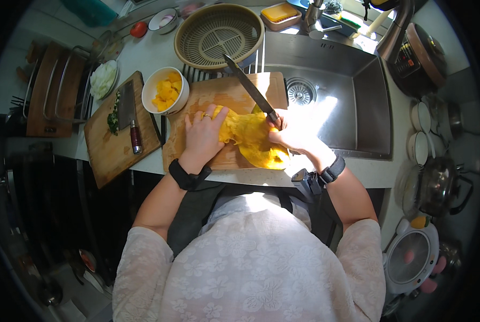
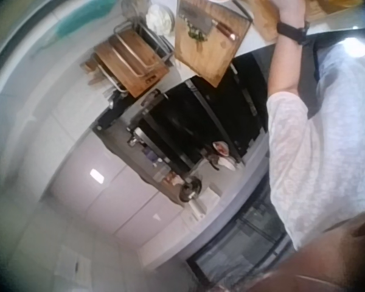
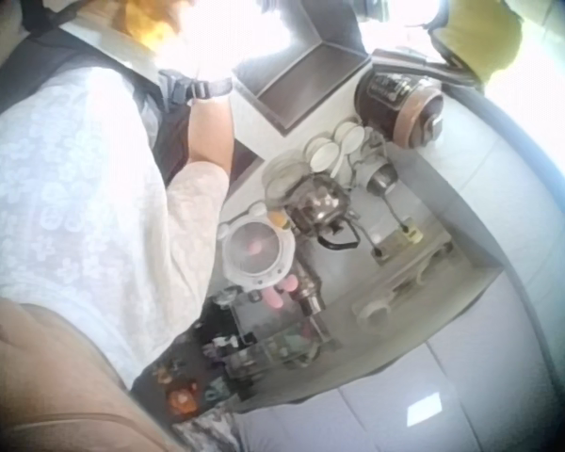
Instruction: Preparing and peeling a mango on a cutting board using a knife.
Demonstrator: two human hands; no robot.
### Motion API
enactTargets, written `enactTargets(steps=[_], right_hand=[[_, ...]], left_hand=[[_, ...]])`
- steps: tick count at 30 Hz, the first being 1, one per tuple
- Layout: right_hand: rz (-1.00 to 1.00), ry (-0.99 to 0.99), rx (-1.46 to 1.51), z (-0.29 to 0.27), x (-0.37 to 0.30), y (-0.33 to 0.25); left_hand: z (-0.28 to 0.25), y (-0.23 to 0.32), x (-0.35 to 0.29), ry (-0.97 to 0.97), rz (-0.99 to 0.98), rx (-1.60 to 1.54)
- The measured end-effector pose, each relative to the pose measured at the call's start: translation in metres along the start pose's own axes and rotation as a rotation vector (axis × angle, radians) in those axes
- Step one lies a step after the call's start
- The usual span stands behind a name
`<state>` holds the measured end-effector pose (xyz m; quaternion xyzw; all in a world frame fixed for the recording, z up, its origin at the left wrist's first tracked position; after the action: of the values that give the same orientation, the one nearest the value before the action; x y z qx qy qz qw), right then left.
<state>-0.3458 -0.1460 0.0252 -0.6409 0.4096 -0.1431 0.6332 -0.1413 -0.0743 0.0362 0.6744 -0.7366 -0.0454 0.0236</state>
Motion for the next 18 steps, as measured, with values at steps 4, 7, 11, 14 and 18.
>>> enactTargets(steps=[4,7,11,14,18], right_hand=[[0.042,-0.059,0.188,-0.006,-0.004,0.003],[0.055,-0.021,0.212,-0.011,-0.008,0.006],[0.173,0.025,0.302,-0.026,-0.006,0.039],[0.168,0.054,0.38,-0.029,-0.004,0.042],[0.211,0.046,0.373,-0.035,-0.006,0.042]], left_hand=[[0.0,0.0,0.001,0.017,0.023,-0.011],[0.002,-0.001,0.001,0.017,0.043,-0.029],[0.0,0.0,0.002,0.031,0.074,-0.039],[0.001,-0.003,0.002,0.035,0.069,-0.049],[-0.001,-0.01,0.002,-0.019,0.065,-0.094]])
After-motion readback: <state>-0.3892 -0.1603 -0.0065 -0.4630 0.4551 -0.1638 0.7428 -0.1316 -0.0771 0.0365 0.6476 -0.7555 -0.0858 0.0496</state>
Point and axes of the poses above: each hand's wrist, its own x-axis towards the middle knuckle, its own z-axis out of the palm, y = z × x, the point moved 2 cm from there along x, towards the middle knuckle, and after that the axes turned 5 degrees about z, right-handed, at the moved point
